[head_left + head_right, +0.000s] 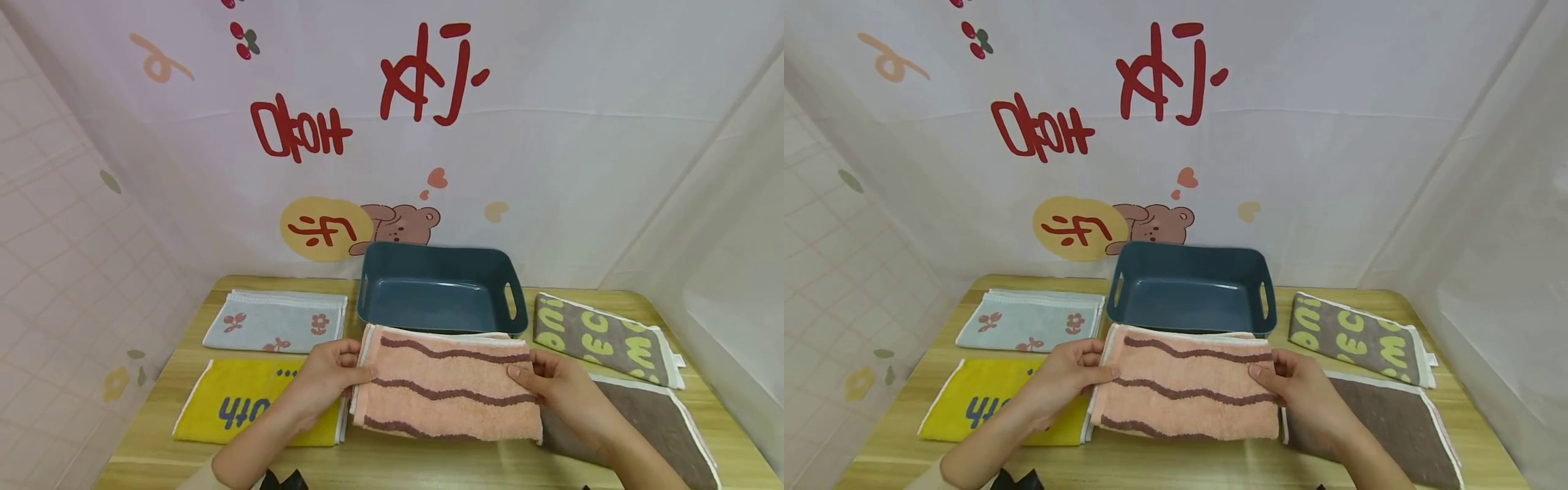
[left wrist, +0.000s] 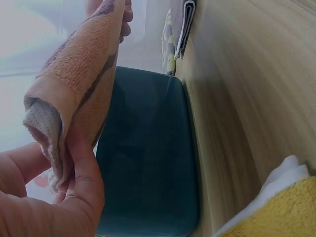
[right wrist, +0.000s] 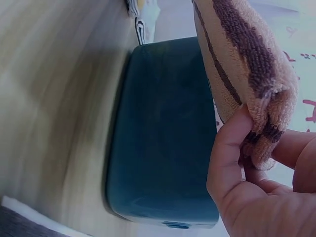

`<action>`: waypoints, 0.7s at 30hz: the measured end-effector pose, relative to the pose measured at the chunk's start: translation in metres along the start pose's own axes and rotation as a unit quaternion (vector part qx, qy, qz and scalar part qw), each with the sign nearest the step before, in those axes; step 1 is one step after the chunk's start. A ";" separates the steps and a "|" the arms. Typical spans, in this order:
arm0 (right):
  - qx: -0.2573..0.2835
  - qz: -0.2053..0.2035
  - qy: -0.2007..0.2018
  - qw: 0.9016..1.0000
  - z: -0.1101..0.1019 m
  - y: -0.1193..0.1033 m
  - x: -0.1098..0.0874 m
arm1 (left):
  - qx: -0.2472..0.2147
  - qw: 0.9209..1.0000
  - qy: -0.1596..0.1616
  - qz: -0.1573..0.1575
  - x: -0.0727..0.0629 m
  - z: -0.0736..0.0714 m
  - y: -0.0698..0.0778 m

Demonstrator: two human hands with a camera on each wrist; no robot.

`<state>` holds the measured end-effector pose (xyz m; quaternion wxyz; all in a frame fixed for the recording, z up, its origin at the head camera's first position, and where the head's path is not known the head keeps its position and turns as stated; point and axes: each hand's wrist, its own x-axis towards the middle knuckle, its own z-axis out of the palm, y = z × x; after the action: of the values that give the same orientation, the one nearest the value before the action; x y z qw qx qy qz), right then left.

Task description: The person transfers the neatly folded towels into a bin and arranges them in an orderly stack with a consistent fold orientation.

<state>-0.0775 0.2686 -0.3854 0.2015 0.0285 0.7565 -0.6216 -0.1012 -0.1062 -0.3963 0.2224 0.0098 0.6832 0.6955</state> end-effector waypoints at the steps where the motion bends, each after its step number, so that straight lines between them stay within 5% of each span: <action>1: -0.002 0.002 0.003 1.000 -0.001 -0.002 0.000 | -0.001 1.000 -0.001 0.001 0.001 0.000 0.001; 21: -0.008 -0.038 0.034 0.999 -0.018 -0.033 0.010 | 0.020 0.999 0.028 0.021 0.014 0.003 0.029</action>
<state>-0.1010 0.2759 -0.3556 0.1526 0.0193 0.7684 -0.6212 -0.1214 -0.0979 -0.3724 0.1880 0.0090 0.7026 0.6862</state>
